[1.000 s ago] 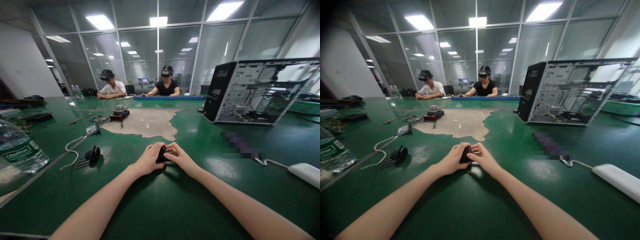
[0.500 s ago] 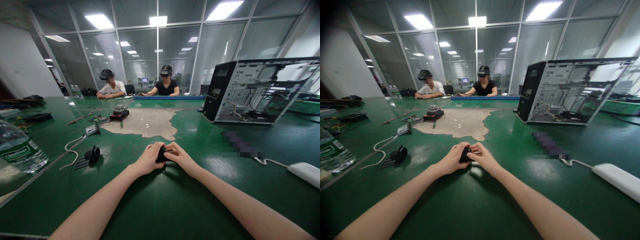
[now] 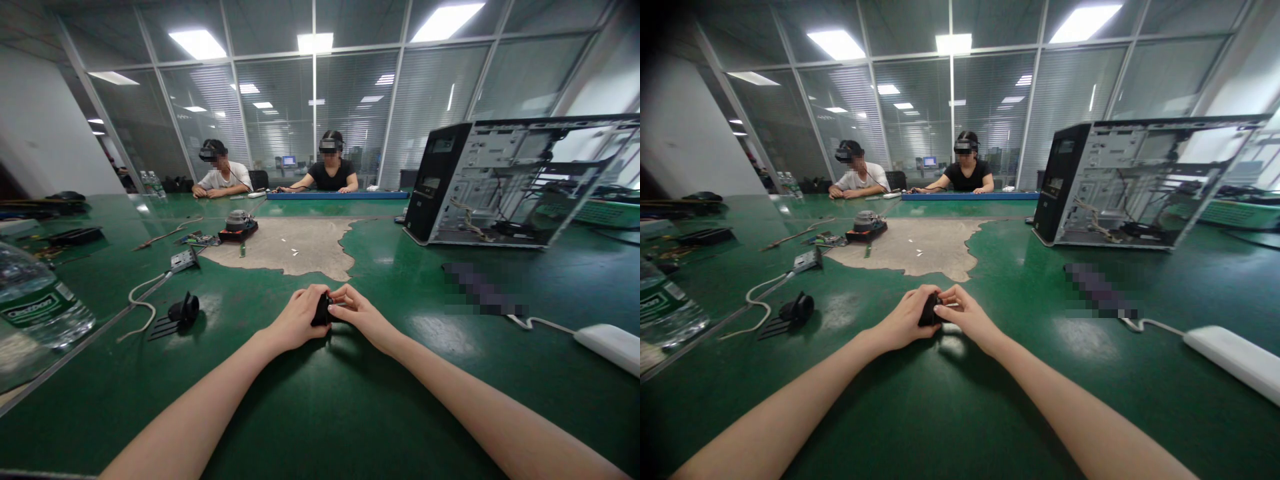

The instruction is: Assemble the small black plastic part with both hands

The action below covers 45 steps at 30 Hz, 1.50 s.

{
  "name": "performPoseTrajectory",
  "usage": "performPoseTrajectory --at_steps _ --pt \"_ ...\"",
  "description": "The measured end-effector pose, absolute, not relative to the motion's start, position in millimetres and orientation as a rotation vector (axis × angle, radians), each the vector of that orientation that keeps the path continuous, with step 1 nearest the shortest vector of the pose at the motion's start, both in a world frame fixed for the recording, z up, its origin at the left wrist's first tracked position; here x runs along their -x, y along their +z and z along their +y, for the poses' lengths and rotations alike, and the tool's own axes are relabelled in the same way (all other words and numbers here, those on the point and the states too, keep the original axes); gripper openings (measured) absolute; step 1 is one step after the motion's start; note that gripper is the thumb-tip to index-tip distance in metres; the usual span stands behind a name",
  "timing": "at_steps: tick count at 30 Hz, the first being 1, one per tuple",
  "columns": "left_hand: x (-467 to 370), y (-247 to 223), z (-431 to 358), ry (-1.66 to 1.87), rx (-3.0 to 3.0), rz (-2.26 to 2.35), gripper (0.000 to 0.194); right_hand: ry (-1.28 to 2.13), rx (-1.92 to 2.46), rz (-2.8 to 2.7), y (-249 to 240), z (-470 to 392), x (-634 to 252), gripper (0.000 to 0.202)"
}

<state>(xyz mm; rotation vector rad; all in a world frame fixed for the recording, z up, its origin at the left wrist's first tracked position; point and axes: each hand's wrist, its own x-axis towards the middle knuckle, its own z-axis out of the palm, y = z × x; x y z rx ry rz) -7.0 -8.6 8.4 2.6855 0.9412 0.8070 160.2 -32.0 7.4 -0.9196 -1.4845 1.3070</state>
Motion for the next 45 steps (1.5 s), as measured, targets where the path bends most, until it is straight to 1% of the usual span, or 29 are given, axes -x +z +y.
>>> performPoseTrajectory --at_steps 6,9,12,17,22,24,26,30,35,42,45 --pt "7.2 8.7 -8.5 0.798 -2.672 0.941 0.055 1.257 1.036 -1.484 3.7 -28.3 -159.7 0.028" --pt "7.1 9.4 -9.0 0.798 -2.668 0.938 0.054 1.289 0.996 -1.512 6.5 -30.1 -160.7 0.028" --pt "6.9 9.5 -9.2 0.796 -2.672 0.94 0.054 1.34 0.932 -1.501 9.6 -32.7 -160.9 0.032" --pt "6.8 9.0 -8.9 0.806 -2.684 0.944 0.056 1.316 0.935 -1.469 8.1 -31.9 -159.2 0.025" --pt "7.3 8.3 -8.4 0.801 -2.692 0.944 0.056 1.293 1.015 -1.477 5.5 -29.9 -158.3 0.03" --pt "7.4 8.0 -8.4 0.803 -2.688 0.945 0.056 1.265 1.039 -1.496 5.2 -29.5 -158.8 0.028" --pt "7.5 8.0 -8.5 0.801 -2.684 0.943 0.056 1.262 1.021 -1.51 5.2 -29.3 -159.6 0.027" --pt "7.6 8.7 -8.8 0.788 -2.685 0.941 0.055 1.332 0.915 -1.517 5.9 -30.2 -160.9 0.034" --pt "7.3 8.5 -8.3 0.805 -2.678 0.942 0.055 1.318 0.907 -1.484 6.4 -31.1 -159.8 0.025" --pt "7.1 8.2 -8.0 0.8 -2.684 0.941 0.055 1.275 1.028 -1.496 5.5 -28.9 -158.6 0.028" --pt "7.8 8.4 -8.4 0.792 -2.683 0.937 0.055 1.292 0.993 -1.525 6.6 -29.3 -160.2 0.03"
